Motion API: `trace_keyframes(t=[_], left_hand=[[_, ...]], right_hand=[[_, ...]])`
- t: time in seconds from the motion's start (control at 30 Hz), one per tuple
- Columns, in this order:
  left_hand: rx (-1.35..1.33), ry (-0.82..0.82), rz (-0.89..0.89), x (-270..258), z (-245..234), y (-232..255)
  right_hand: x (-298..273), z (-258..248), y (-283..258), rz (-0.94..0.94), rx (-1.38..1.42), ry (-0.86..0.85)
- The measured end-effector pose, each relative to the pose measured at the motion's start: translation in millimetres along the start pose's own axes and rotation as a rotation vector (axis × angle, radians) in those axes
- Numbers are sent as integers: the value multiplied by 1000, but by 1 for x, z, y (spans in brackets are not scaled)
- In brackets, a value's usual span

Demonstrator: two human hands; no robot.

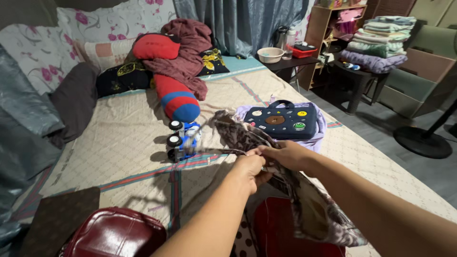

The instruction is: The person packs several small pouches and a dark pouch into a large floral tote bag on a bed, then places the tote on a cabinet. The person then removes a dark pouch from a purple backpack and places it on a shelf, and finally places the purple backpack on the cabinet.

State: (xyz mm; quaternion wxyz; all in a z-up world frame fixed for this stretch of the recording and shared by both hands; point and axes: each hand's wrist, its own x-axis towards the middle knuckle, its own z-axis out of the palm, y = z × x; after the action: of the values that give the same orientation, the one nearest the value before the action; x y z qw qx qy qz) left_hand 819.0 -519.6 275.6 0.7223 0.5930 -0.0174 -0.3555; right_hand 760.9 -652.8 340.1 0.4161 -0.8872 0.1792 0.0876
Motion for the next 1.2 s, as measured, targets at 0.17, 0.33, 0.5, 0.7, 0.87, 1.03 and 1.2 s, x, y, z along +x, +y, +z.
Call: trace_keyframes(t=[0.17,0.33,0.5,0.7,0.87,1.03,1.2], left_hand=[[-68,-205,-16,0,-37,-14],[-364,27,-171,-20,-97,-43],[-543,394,-245,-68,-125,-47],[-351,162,-98,-80,-69,4],[311,336,59,-44,-44,32],[153,299,113,-2,-48,37],[168,369,-5,-9,-54,11]], right_hand=[[20,-3,40,40,203,51],[33,-45,68,128,144,340],[16,-92,55,143,-35,495],[-14,-111,13,-70,-60,543],[-41,-138,-29,-176,-231,685],[-59,-156,-33,-392,-364,739],[-44,-132,-1,-308,-559,597]])
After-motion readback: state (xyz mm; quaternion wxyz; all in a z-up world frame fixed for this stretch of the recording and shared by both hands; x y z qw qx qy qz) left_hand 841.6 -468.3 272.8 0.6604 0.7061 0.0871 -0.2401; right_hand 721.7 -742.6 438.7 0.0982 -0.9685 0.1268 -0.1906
